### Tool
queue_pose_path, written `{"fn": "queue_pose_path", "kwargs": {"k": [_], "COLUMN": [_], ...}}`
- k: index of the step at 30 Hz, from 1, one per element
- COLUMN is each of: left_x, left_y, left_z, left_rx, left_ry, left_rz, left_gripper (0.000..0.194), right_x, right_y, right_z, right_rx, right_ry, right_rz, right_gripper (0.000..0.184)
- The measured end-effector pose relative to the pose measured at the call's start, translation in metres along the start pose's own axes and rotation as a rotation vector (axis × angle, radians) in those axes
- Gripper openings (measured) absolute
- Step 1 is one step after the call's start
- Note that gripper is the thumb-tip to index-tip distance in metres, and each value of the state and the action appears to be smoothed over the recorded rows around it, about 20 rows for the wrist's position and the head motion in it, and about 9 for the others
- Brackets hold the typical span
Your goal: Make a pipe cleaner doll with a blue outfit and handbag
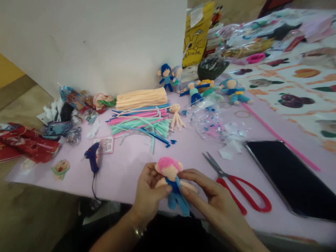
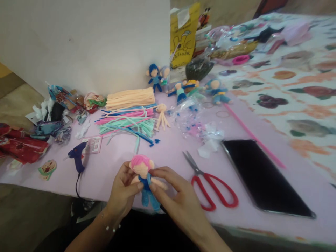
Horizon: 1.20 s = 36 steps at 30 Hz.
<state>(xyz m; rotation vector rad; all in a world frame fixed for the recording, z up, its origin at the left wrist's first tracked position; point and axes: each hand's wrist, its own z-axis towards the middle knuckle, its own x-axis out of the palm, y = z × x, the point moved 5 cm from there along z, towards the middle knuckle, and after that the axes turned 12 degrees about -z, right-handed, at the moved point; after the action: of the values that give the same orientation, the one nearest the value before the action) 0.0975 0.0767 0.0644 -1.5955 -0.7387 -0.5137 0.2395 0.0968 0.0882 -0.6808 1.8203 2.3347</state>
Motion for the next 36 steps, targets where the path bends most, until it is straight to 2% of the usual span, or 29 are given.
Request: {"fn": "queue_pose_path", "kwargs": {"k": [9,18,25,32,36], "left_x": [-0.003,-0.002,-0.003,0.0,0.003], "left_y": [0.005,0.005,0.001,-0.002,-0.001], "left_z": [-0.002,-0.001,-0.001,-0.003,-0.004], "left_rx": [-0.007,-0.095,-0.11,-0.071,-0.087], "left_ry": [0.026,0.012,-0.011,-0.013,-0.012], "left_rz": [0.039,-0.018,-0.068,-0.03,-0.032], "left_gripper": [0.05,0.052,0.051,0.05,0.051], "right_x": [0.001,0.0,-0.001,0.002,0.002], "right_y": [0.006,0.011,0.019,0.023,0.022], "right_z": [-0.003,-0.004,-0.005,-0.005,-0.004], "right_rx": [-0.101,-0.12,-0.117,-0.177,-0.159], "right_ry": [-0.06,-0.083,-0.073,-0.092,-0.088], "right_rz": [-0.096,-0.154,-0.197,-0.24,-0.261], "right_gripper": [0.006,0.016,0.016,0.009,0.006]}}
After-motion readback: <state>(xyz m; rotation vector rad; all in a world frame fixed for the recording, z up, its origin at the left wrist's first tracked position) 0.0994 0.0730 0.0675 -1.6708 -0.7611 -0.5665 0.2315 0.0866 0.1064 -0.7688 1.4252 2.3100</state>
